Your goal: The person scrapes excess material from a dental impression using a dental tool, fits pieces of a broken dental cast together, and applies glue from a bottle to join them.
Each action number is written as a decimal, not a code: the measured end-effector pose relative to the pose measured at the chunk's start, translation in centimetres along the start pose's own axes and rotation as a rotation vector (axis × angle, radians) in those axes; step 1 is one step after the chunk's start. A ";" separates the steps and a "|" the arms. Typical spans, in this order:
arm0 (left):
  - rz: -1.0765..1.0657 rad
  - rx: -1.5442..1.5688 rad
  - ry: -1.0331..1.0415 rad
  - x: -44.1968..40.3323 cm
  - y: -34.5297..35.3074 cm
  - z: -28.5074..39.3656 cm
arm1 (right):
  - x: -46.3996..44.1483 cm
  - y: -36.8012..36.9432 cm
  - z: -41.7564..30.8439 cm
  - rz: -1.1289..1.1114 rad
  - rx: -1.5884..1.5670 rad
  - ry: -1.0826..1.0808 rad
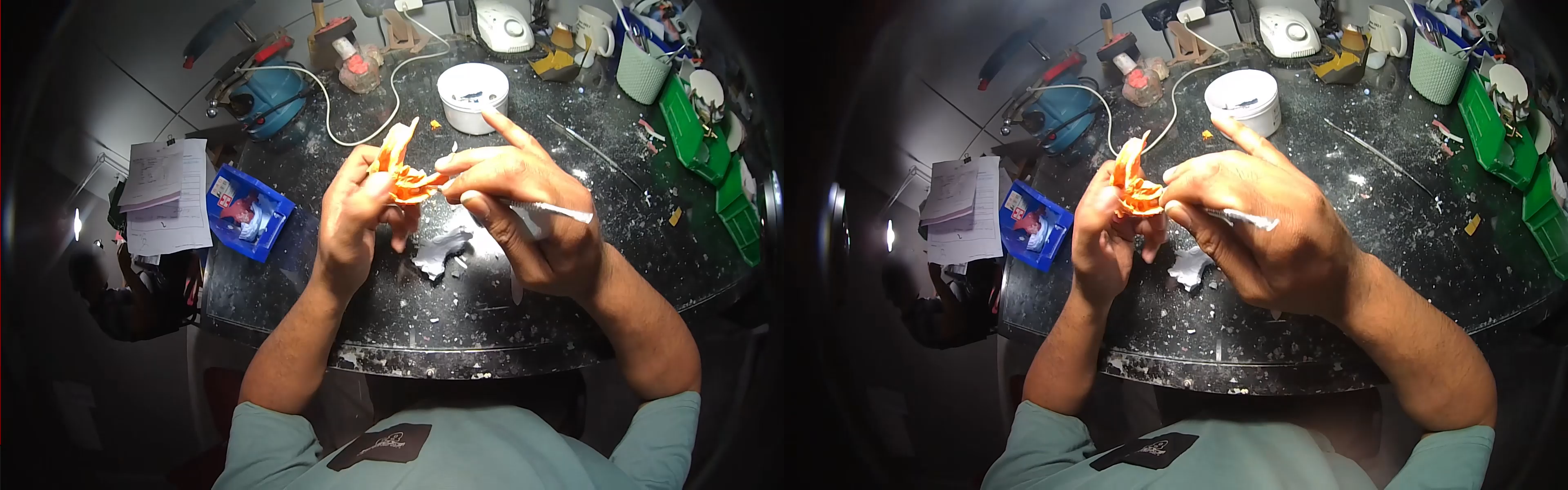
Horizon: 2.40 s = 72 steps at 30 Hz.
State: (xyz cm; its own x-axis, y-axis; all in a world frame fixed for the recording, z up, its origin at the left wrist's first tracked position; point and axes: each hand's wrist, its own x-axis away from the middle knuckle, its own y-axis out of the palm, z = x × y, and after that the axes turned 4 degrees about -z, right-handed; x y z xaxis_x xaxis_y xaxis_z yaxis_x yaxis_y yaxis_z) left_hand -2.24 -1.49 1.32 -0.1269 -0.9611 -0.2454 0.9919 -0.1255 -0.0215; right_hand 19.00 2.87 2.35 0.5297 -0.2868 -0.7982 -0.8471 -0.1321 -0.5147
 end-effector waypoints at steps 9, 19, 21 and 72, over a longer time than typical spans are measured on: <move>-0.051 0.300 -0.046 0.5 1.1 0.5 | 0.8 0.6 0.1 0.165 -0.364 0.165; -0.031 0.052 0.069 1.0 0.7 -0.2 | 0.9 2.1 0.4 0.263 -0.740 0.409; -0.043 0.065 0.056 1.1 0.6 -0.5 | 0.8 2.0 0.6 0.261 -0.797 0.435; 0.068 0.080 0.060 0.6 1.6 -1.4 | 1.6 2.7 1.4 0.381 -1.163 0.831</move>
State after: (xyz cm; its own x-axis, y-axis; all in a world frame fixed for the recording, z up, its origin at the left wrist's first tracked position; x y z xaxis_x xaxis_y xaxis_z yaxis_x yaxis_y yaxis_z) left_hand -0.75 -1.88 -0.16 -0.0565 -0.9519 -0.3010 0.9939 -0.0823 0.0735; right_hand 17.64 3.40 -0.80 0.4373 -0.8735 -0.2140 -0.6960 -0.4794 0.5346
